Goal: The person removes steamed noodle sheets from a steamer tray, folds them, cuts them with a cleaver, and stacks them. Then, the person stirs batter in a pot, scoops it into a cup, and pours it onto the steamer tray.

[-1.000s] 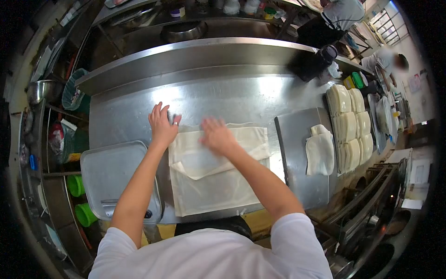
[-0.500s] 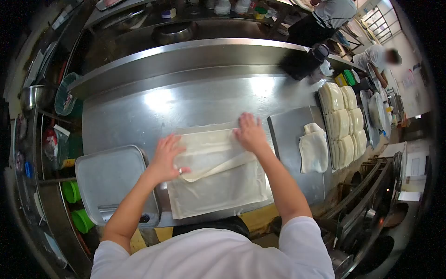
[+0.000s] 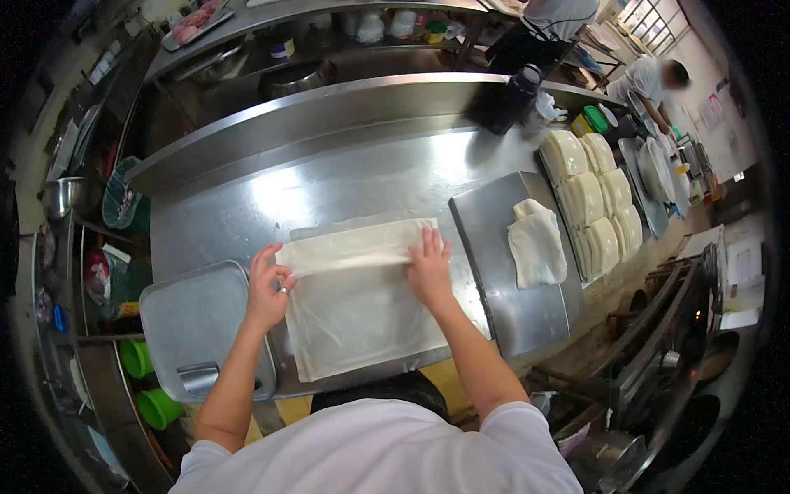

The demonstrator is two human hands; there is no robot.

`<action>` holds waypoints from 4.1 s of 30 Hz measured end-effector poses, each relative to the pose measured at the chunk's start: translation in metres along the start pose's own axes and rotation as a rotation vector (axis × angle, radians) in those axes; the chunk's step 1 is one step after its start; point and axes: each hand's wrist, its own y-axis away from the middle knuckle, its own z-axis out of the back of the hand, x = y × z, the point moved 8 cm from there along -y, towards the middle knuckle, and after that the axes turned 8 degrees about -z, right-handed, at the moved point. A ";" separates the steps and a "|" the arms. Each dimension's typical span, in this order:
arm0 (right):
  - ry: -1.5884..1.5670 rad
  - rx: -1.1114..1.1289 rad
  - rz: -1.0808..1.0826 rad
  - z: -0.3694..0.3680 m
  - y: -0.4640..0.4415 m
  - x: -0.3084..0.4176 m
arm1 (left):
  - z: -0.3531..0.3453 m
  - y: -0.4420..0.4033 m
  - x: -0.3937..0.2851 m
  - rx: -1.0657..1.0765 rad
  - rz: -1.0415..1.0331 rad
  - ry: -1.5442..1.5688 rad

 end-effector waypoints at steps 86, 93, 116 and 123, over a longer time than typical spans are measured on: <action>-0.492 -0.655 -2.968 -0.049 1.296 0.741 | 0.003 1.167 -0.459 1.600 -2.883 0.001; 0.127 -0.938 -2.833 0.033 1.393 0.726 | 0.041 1.248 -0.515 1.844 -2.444 0.641; 0.356 -0.121 -2.861 0.048 1.419 0.782 | 0.009 1.274 -0.584 1.648 -2.415 0.654; 0.516 -1.336 -2.631 0.194 1.356 0.851 | 0.026 1.165 -0.664 2.281 -1.398 0.858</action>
